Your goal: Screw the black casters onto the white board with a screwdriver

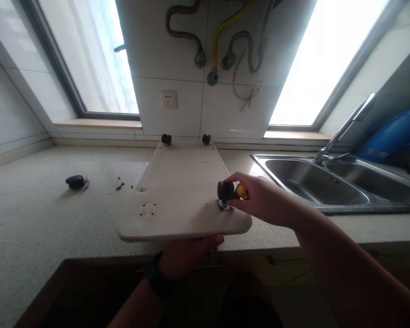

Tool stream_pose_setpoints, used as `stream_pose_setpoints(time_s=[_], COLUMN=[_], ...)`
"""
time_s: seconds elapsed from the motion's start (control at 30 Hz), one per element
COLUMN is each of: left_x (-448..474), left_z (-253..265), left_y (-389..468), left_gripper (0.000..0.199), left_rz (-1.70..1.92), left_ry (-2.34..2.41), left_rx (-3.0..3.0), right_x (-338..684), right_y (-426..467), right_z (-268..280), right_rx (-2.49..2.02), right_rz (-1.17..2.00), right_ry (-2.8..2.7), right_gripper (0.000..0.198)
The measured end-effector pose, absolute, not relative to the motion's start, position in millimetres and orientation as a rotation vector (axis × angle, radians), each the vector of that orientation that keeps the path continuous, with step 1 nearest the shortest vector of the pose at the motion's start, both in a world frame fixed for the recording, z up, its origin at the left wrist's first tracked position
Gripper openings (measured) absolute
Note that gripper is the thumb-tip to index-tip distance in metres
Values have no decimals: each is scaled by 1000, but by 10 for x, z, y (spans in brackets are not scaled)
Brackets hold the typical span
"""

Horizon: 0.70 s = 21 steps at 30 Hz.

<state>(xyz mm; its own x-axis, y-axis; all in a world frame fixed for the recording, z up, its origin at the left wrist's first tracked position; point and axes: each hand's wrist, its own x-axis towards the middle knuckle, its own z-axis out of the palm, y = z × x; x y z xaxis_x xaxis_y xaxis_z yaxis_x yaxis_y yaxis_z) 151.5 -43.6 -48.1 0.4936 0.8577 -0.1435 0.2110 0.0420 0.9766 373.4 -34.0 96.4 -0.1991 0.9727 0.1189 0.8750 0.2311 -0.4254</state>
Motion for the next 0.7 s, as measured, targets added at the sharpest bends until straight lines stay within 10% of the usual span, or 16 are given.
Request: stream_pose_setpoints(time_s=[0.7], left_x=[1507], left_z=[-519], left_y=[-436], left_gripper=[53], left_rz=[653], left_ry=[972], left_rx=[1490], right_x=[3766], right_y=[-323], right_z=[970], right_rx=[-1669], right_rz=[359], right_ry=[-2140], right_gripper=[37])
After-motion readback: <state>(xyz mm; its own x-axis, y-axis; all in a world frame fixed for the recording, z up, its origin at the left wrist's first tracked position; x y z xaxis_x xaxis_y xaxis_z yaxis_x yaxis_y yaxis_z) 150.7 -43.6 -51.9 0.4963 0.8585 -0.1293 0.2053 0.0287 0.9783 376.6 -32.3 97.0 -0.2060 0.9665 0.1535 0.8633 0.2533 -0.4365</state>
